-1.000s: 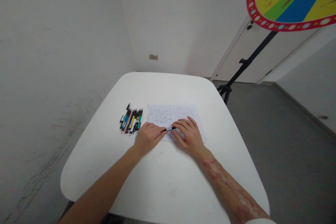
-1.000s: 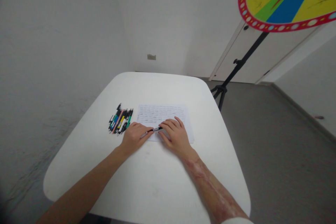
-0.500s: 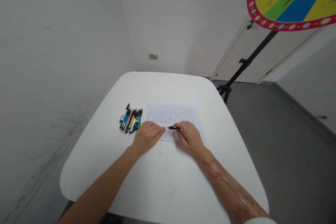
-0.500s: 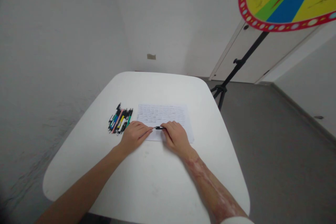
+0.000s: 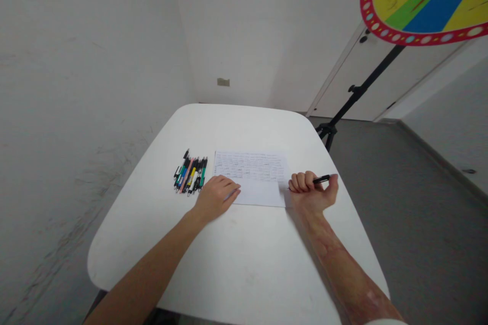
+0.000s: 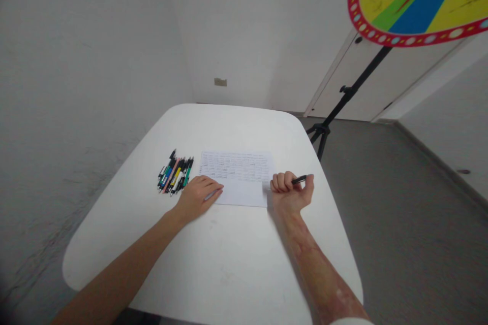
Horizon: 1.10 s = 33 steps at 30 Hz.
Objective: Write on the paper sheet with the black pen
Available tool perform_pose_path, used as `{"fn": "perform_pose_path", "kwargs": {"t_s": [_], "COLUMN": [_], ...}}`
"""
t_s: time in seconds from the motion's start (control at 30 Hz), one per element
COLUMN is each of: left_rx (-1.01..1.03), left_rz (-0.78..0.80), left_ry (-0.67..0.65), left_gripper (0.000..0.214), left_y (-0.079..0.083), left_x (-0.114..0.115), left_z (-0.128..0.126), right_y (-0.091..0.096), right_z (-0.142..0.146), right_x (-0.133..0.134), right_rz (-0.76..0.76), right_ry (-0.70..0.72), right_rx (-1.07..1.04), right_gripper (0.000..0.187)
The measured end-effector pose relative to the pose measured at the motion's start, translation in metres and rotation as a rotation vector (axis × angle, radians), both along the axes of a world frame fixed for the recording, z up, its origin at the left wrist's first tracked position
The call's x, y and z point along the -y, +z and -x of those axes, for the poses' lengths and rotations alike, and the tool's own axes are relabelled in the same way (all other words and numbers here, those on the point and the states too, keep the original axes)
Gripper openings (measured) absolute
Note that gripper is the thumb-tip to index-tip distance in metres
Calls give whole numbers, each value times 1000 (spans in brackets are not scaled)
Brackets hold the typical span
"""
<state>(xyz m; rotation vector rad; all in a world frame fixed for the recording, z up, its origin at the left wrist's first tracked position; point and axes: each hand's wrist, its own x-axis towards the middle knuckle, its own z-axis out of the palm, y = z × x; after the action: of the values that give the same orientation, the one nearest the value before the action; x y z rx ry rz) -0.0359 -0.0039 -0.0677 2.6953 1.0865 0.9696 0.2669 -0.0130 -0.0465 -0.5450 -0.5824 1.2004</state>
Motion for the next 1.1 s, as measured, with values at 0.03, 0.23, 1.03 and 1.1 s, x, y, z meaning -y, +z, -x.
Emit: {"fn": "perform_pose_path", "kwargs": {"t_s": [0.03,0.23,1.03,1.1], "left_rx": [-1,1,0,-3], "left_rz": [7,19,28,32], "left_ry": [0,-8,-7,-8], "left_gripper": [17,18,18,17], "left_y": [0,-1,1,1], "left_x": [0,0,0,0], "left_z": [0,1,0,0], "right_y": [-1,-6,-14,-15], "right_z": [-4,-11,-12,-12], "right_x": [-1,-5,-6,-7], "right_rz": [57,217,257,250], "right_ry": [6,-7,-5,0], "right_rx": [-87,-346,-362,-357], "right_gripper": [72,68,64,65]}}
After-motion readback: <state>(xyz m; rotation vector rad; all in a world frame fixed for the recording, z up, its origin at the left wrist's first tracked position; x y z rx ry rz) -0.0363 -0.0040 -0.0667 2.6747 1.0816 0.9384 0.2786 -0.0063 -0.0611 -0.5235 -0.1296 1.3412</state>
